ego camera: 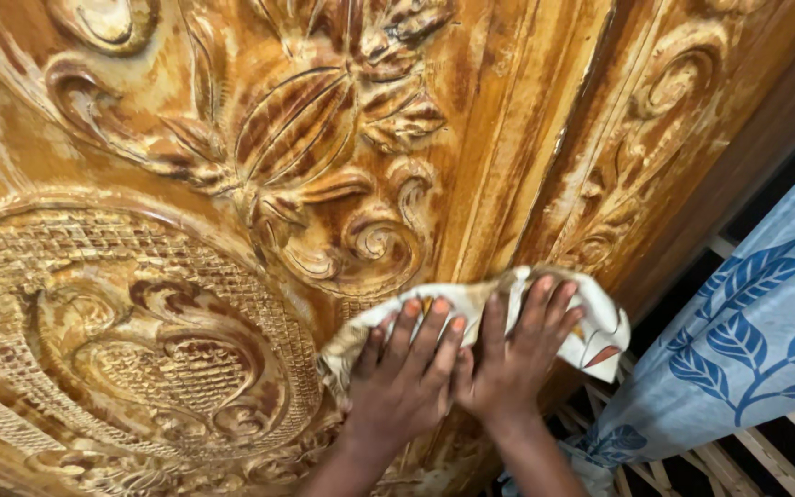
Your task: The person wipes the surface of a carved wooden door using a white cloth. They move the cloth across the intricate carvings and flat panels, focusing on different sections of the door throughout the clip.
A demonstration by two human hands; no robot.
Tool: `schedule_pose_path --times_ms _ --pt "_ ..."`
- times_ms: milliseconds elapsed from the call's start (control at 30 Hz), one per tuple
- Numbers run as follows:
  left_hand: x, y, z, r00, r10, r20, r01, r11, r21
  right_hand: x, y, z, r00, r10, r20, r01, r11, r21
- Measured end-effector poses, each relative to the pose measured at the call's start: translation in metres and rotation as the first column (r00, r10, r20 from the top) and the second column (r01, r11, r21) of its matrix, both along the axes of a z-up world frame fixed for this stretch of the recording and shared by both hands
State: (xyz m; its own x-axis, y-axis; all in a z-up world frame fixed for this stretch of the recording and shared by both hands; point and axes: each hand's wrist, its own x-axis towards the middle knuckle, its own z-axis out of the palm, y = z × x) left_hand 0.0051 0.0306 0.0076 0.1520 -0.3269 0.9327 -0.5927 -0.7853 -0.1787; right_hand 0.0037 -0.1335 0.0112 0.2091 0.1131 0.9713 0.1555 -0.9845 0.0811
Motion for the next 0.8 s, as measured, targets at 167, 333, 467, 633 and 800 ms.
schedule_pose_path --times_ms 167,333,467,633,800 --pt "-0.004 -0.003 0.077 0.998 0.058 -0.026 -0.058 0.998 -0.009 0.012 -0.016 0.075 0.991 -0.122 0.061 0.126 0.99 -0.059" --pt "0.001 -0.012 0.151 0.997 -0.03 -0.074 0.03 1.0 0.0 0.006 -0.033 0.157 0.979 -0.178 0.102 0.19 0.974 -0.122" --pt "-0.003 -0.022 0.161 0.999 0.037 0.002 -0.037 0.999 0.033 0.003 -0.034 0.16 0.982 -0.164 0.09 0.169 0.984 -0.052" --pt "-0.005 -0.029 0.102 0.996 0.075 0.039 -0.082 0.973 0.214 -0.001 -0.031 0.08 0.996 -0.08 0.046 0.078 0.996 0.044" --pt "-0.006 -0.027 -0.011 0.999 0.042 0.018 -0.045 0.98 0.192 -0.004 -0.023 -0.032 0.999 -0.045 -0.007 0.046 0.995 0.088"
